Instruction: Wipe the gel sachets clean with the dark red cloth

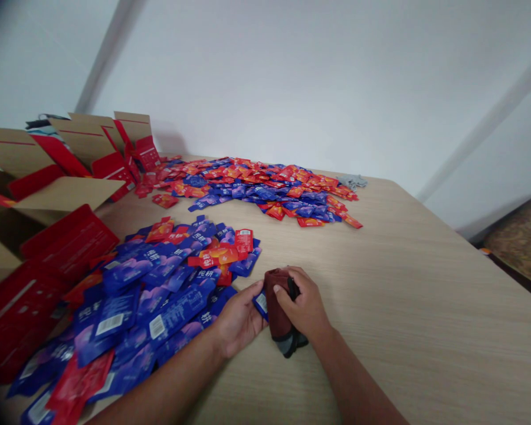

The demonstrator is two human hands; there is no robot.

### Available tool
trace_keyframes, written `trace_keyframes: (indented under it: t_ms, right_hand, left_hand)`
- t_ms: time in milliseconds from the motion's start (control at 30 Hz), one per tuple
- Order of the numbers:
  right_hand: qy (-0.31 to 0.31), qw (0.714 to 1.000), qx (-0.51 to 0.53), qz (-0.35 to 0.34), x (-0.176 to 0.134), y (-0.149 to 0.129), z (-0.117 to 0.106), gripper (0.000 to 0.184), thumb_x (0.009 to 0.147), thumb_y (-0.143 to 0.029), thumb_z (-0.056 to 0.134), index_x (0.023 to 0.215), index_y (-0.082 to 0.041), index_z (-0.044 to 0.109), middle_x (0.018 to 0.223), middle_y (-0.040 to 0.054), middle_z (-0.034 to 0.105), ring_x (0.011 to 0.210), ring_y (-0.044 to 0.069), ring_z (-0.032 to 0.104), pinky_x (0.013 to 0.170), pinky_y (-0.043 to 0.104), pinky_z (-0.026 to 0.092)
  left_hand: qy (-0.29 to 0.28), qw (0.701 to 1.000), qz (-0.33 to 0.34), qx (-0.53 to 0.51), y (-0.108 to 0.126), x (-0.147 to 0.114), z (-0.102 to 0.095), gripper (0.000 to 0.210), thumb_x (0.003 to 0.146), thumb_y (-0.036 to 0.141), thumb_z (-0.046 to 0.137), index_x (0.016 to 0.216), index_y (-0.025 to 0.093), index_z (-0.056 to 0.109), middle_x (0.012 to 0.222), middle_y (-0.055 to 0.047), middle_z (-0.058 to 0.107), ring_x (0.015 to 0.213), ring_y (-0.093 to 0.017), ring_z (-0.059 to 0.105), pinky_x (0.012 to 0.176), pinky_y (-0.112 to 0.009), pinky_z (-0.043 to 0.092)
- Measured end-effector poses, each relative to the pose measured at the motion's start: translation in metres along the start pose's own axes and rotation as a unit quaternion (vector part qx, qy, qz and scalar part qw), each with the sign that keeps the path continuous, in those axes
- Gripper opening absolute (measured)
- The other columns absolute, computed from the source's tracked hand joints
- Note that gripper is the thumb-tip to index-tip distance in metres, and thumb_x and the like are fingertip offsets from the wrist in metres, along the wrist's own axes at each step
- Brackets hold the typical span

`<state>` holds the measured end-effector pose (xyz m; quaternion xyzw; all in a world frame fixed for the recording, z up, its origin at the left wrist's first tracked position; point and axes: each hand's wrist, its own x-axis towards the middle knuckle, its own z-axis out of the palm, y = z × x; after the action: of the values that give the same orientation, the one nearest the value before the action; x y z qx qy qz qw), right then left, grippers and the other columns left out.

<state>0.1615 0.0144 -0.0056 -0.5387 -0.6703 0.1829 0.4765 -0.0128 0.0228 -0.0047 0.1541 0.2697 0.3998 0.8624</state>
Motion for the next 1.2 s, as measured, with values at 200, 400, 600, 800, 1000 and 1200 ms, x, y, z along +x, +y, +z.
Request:
trace_keyframes:
  t_ms: [200,400,600,800,1000,1200]
  right_hand:
    - [-0.057,0.996,0.012,-0.065,-0.006,-0.002,0.001,0.037,0.091,-0.027,0.071,0.129,-0.024,0.070,0.130,0.0109,0.072,0.123,0.028,0.068,0.110,0.046,0.054]
    - [-0.026,1.000,0.013,-0.011,0.000,-0.003,0.001,0.028,0.091,-0.029,0.070,0.118,-0.024,0.074,0.123,0.0096,0.074,0.116,0.028,0.070,0.106,0.045,0.056]
    - [0.007,0.999,0.010,0.048,0.003,0.003,0.000,0.027,0.094,-0.037,0.068,0.116,-0.023,0.074,0.116,0.0086,0.077,0.108,0.027,0.072,0.098,0.042,0.057]
    - [0.050,0.994,-0.001,0.102,0.005,0.007,-0.003,0.029,0.094,-0.043,0.068,0.111,-0.021,0.075,0.107,0.0093,0.080,0.097,0.028,0.074,0.091,0.043,0.059]
    - [0.047,0.993,0.003,0.111,0.005,0.007,-0.003,0.032,0.093,-0.045,0.068,0.112,-0.020,0.075,0.107,0.0096,0.080,0.095,0.028,0.074,0.090,0.043,0.059]
    - [0.045,0.992,0.014,0.114,0.005,0.006,-0.002,0.032,0.093,-0.046,0.068,0.112,-0.020,0.074,0.106,0.0093,0.080,0.095,0.028,0.075,0.090,0.042,0.059]
  left_hand:
    - [0.009,0.999,-0.003,-0.035,0.001,0.001,0.000,0.035,0.100,0.029,0.066,0.128,0.009,0.072,0.128,-0.017,0.076,0.118,-0.027,0.072,0.106,-0.036,0.055]
    - [0.003,1.000,0.000,-0.011,0.000,-0.001,0.002,0.039,0.100,0.033,0.068,0.132,0.011,0.071,0.130,-0.018,0.075,0.116,-0.030,0.073,0.104,-0.041,0.057]
    - [-0.007,1.000,-0.001,0.000,0.000,-0.001,0.003,0.037,0.099,0.034,0.069,0.130,0.014,0.071,0.125,-0.016,0.077,0.105,-0.028,0.076,0.096,-0.041,0.060]
    - [-0.009,1.000,-0.011,-0.006,0.000,0.002,-0.002,0.038,0.099,0.034,0.070,0.131,0.016,0.070,0.133,-0.017,0.073,0.112,-0.028,0.074,0.098,-0.039,0.057]
    - [-0.023,1.000,-0.005,-0.009,-0.001,0.003,-0.003,0.037,0.098,0.033,0.070,0.131,0.015,0.070,0.134,-0.018,0.072,0.115,-0.029,0.073,0.099,-0.040,0.056]
    - [-0.030,1.000,-0.004,-0.008,-0.002,0.003,-0.003,0.040,0.096,0.034,0.074,0.130,0.015,0.070,0.132,-0.018,0.073,0.117,-0.031,0.073,0.100,-0.042,0.056]
